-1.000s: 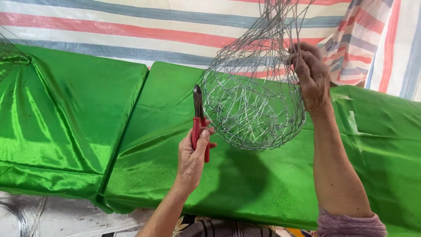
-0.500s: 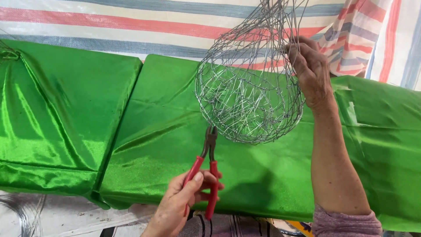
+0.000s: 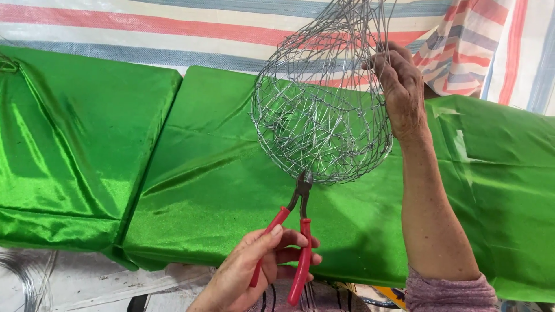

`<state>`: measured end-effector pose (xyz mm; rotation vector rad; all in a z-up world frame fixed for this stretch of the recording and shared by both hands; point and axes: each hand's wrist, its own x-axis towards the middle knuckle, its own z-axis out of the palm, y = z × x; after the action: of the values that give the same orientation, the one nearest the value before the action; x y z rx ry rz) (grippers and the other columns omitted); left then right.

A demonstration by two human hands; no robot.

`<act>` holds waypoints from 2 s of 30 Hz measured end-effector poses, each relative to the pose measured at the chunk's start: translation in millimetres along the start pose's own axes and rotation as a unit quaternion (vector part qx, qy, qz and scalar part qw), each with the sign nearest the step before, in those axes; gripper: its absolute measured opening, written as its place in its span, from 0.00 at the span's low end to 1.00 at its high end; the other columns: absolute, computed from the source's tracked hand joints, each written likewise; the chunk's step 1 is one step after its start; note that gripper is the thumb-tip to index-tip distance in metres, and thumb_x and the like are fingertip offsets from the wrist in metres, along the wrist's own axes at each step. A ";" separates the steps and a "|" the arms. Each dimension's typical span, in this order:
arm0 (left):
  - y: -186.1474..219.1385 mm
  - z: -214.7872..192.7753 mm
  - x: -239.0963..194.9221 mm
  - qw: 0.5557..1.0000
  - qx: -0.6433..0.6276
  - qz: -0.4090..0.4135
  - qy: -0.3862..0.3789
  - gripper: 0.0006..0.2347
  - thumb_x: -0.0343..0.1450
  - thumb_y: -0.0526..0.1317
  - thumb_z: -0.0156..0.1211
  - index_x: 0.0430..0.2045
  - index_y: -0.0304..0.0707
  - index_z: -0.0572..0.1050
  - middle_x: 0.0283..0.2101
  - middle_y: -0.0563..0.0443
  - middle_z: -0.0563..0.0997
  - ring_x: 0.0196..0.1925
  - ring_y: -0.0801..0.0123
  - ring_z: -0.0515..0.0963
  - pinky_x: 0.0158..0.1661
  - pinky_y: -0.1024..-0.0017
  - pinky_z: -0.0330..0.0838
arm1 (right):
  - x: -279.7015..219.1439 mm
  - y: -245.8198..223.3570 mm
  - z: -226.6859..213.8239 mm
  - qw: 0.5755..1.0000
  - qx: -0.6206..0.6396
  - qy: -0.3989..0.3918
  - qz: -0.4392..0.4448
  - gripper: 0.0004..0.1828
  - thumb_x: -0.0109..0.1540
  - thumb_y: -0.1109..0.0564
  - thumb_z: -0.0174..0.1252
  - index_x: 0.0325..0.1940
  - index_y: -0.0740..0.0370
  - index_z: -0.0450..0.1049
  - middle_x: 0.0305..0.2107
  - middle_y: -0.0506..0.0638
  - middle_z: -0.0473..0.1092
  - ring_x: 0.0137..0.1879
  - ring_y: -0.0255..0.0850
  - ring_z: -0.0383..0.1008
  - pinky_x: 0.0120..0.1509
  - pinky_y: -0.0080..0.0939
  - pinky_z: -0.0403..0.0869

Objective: Cutting individual wires of a mesh structure using wire cutters to shape or trim it.

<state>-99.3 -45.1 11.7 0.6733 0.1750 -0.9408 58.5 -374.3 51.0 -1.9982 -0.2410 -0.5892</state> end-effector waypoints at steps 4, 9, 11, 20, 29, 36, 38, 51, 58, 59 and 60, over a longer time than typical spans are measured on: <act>-1.8 -0.7 3.6 1.000 0.011 -0.001 -0.012 0.17 0.76 0.43 0.50 0.38 0.21 0.79 0.50 0.26 0.82 0.49 0.42 0.85 0.47 0.47 0.82 | -1.2 -0.6 0.9 1.000 -0.002 0.003 -0.002 0.28 0.74 0.39 0.44 0.53 0.68 0.73 0.65 0.56 0.56 0.65 0.47 0.67 0.74 0.54 0.72; 0.4 4.6 6.1 0.999 0.020 0.027 -0.039 0.17 0.76 0.44 0.50 0.38 0.23 0.79 0.51 0.27 0.82 0.49 0.43 0.85 0.46 0.49 0.82 | -0.7 5.3 0.8 1.000 -0.010 0.003 -0.011 0.28 0.74 0.40 0.43 0.53 0.68 0.73 0.64 0.56 0.56 0.65 0.47 0.65 0.73 0.55 0.72; 1.6 5.1 9.2 0.998 0.022 0.029 -0.041 0.17 0.76 0.44 0.50 0.38 0.23 0.79 0.51 0.27 0.82 0.49 0.43 0.85 0.46 0.49 0.82 | 0.0 8.9 1.5 1.000 0.001 0.003 -0.009 0.26 0.74 0.42 0.43 0.52 0.68 0.73 0.64 0.56 0.56 0.65 0.46 0.66 0.74 0.53 0.72; 3.9 7.2 16.5 0.997 0.036 0.046 -0.044 0.16 0.76 0.43 0.51 0.37 0.23 0.79 0.48 0.28 0.82 0.47 0.45 0.85 0.45 0.50 0.83 | -1.2 6.4 0.7 1.000 -0.005 0.006 0.000 0.25 0.74 0.41 0.43 0.51 0.66 0.74 0.65 0.56 0.55 0.67 0.46 0.65 0.75 0.55 0.71; 3.0 9.1 17.9 0.998 0.038 0.039 -0.025 0.14 0.76 0.42 0.51 0.36 0.22 0.76 0.46 0.30 0.79 0.44 0.44 0.85 0.41 0.52 0.84 | -1.7 5.9 1.0 1.000 -0.018 0.002 -0.024 0.26 0.74 0.42 0.42 0.53 0.69 0.72 0.62 0.57 0.56 0.65 0.48 0.65 0.72 0.55 0.72; 2.1 4.6 17.9 0.999 0.012 0.025 -0.039 0.15 0.76 0.43 0.51 0.38 0.22 0.76 0.47 0.27 0.81 0.46 0.42 0.85 0.41 0.48 0.84 | -2.5 8.2 2.4 1.000 0.012 0.003 -0.013 0.26 0.75 0.42 0.43 0.51 0.69 0.72 0.64 0.56 0.54 0.67 0.47 0.65 0.78 0.56 0.69; 4.6 6.3 17.0 0.999 0.008 0.018 -0.037 0.16 0.77 0.43 0.50 0.39 0.22 0.76 0.47 0.25 0.81 0.46 0.41 0.85 0.41 0.47 0.84 | -2.0 9.6 2.1 1.000 0.012 0.001 -0.016 0.25 0.75 0.42 0.43 0.51 0.67 0.72 0.65 0.56 0.54 0.68 0.48 0.64 0.78 0.59 0.69; -3.9 4.8 18.9 0.998 0.040 0.054 -0.010 0.14 0.77 0.42 0.51 0.34 0.24 0.76 0.43 0.31 0.79 0.38 0.51 0.85 0.31 0.60 0.81 | -2.7 6.3 2.6 1.000 -0.003 0.002 -0.014 0.23 0.75 0.40 0.43 0.50 0.60 0.73 0.65 0.53 0.55 0.70 0.44 0.61 0.78 0.58 0.69; -3.6 6.3 19.4 0.998 0.029 0.052 -0.017 0.15 0.77 0.42 0.51 0.35 0.23 0.77 0.44 0.30 0.80 0.42 0.46 0.85 0.35 0.55 0.84 | -2.0 12.4 1.9 1.000 -0.002 0.000 -0.021 0.23 0.75 0.40 0.43 0.50 0.60 0.72 0.65 0.54 0.55 0.70 0.46 0.61 0.78 0.60 0.70; -3.6 6.5 18.9 0.998 0.025 0.051 -0.022 0.15 0.77 0.42 0.51 0.36 0.23 0.77 0.44 0.30 0.80 0.43 0.46 0.85 0.36 0.54 0.84 | -2.3 11.7 2.1 1.000 0.004 0.000 -0.016 0.23 0.75 0.41 0.43 0.50 0.61 0.73 0.65 0.54 0.54 0.70 0.45 0.61 0.79 0.58 0.69; -2.8 6.8 19.0 0.998 0.021 0.050 -0.027 0.15 0.77 0.43 0.51 0.36 0.23 0.76 0.44 0.30 0.80 0.43 0.45 0.85 0.37 0.53 0.84 | -1.6 10.9 2.1 1.000 0.011 0.001 -0.012 0.22 0.75 0.41 0.43 0.50 0.61 0.73 0.65 0.54 0.54 0.70 0.44 0.61 0.80 0.56 0.69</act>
<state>-91.2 -63.4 7.8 0.6887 0.0720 -0.8674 62.2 -377.6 41.0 -1.9766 -0.2689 -0.6016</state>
